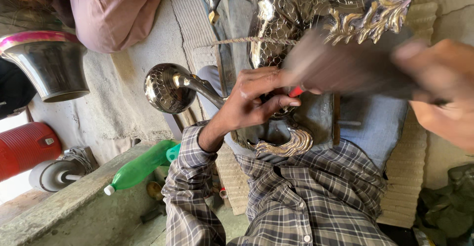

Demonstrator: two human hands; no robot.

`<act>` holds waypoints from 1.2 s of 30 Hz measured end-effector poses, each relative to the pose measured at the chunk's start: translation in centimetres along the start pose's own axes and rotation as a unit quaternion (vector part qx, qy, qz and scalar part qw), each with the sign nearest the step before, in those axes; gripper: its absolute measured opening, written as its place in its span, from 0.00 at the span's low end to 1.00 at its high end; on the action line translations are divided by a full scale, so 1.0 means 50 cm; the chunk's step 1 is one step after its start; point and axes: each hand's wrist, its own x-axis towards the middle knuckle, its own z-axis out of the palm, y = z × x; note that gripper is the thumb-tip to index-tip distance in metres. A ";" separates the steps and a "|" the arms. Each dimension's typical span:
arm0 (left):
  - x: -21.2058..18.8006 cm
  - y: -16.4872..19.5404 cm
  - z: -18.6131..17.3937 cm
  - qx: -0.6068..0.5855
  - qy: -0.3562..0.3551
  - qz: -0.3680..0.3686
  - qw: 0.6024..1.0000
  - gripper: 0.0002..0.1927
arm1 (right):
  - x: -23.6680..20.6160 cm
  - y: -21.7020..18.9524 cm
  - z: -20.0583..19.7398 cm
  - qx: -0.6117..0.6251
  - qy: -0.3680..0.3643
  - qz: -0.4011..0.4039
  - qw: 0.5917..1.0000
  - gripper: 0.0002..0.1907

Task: The person uses a hammer and a small red-handled chisel to engrave a pattern into a silver-colored metal object shaped like a bull. They repeatedly strike the chisel to create indentations on the surface.

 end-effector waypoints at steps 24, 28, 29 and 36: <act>-0.026 -0.038 0.012 0.044 0.080 0.114 0.989 0.20 | 0.034 -0.012 -0.043 -0.133 -0.034 -0.185 0.973 0.36; -0.033 -0.043 0.010 0.007 0.099 0.097 0.990 0.20 | 0.040 -0.052 -0.062 -0.250 -0.054 -0.192 0.947 0.44; -0.031 -0.041 0.011 -0.043 0.110 0.105 0.987 0.20 | 0.032 -0.056 -0.059 -0.256 -0.051 -0.180 0.948 0.44; -0.025 0.023 0.018 -0.080 0.154 0.013 0.985 0.27 | -0.066 0.003 0.094 0.056 0.180 -0.075 0.979 0.26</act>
